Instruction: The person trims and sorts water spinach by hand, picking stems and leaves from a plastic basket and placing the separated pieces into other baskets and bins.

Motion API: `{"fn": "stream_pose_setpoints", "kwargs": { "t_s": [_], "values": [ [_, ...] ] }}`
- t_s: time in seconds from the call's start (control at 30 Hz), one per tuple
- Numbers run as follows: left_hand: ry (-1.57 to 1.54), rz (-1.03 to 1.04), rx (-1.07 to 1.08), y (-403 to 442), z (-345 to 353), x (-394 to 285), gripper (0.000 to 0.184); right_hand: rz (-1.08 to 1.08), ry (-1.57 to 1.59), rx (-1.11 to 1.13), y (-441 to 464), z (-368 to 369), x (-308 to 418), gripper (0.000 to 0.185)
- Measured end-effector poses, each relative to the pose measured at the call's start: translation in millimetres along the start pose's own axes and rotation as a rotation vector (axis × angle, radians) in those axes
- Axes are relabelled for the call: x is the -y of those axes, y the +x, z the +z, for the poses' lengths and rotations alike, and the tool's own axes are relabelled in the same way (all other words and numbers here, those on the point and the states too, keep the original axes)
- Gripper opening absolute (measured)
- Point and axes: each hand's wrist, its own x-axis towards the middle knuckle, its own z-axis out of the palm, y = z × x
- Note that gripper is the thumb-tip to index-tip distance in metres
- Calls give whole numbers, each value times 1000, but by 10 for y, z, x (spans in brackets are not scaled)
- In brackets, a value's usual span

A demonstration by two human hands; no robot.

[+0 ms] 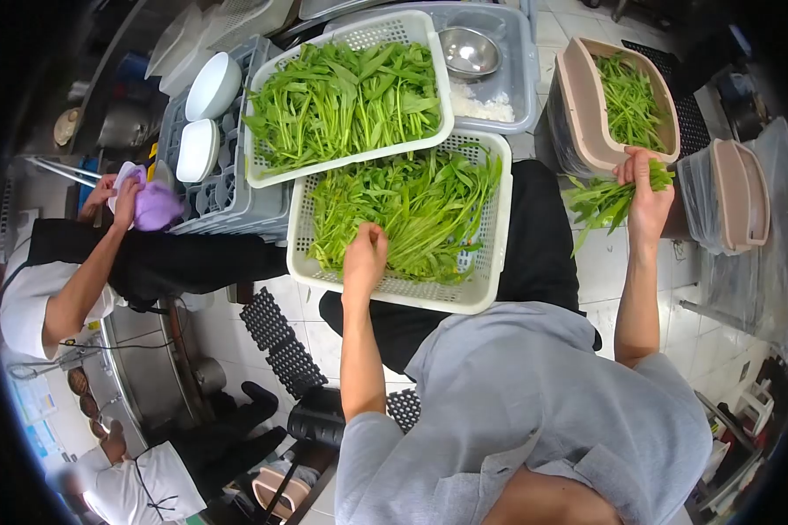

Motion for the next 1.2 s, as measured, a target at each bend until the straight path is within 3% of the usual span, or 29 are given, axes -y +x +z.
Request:
{"fn": "stream_pose_setpoints", "kwargs": {
  "t_s": [0.07, 0.13, 0.33, 0.4, 0.47, 0.6, 0.63, 0.7, 0.8, 0.93, 1.1, 1.2],
  "values": [
    [-87, 43, -32, -44, -138, -109, 16, 39, 1, -13, -38, 74, 37, 18],
    [-171, 88, -65, -76, -282, -189, 19, -5, -295, -43, -67, 153, 53, 15],
    [-478, 81, -214, -273, -672, -333, 23, 64, -225, 63, -143, 483, 142, 18],
    [-491, 70, -215, -340, -742, -381, 21, -79, -327, 245, -161, 707, 196, 16],
    [-494, 71, -199, -382, -775, -395, 21, -363, -340, 465, -143, 959, 194, 15],
    [-484, 91, -161, -445, -766, -471, 19, -450, -272, 877, -282, 1507, 308, 17],
    [-466, 92, -142, -458, -752, -512, 17, -453, -269, 873, -336, 1644, 325, 17],
    [-442, 114, -144, -477, -702, -609, 12, -502, -450, 1093, -455, 1847, 353, 29],
    [-400, 180, -167, -517, -644, -719, 13, -467, -648, 1229, -586, 2096, 190, 40],
    [-324, 267, -194, -530, -588, -672, 17, -475, -590, 1246, -639, 2132, 18, 39],
    [-410, 202, -215, -644, -548, -630, 18, -429, -475, 1046, -732, 1962, -147, 41],
    [-464, 156, -214, -688, -388, -571, 18, -405, -529, 1124, -752, 1864, -194, 38]
  ]
}}
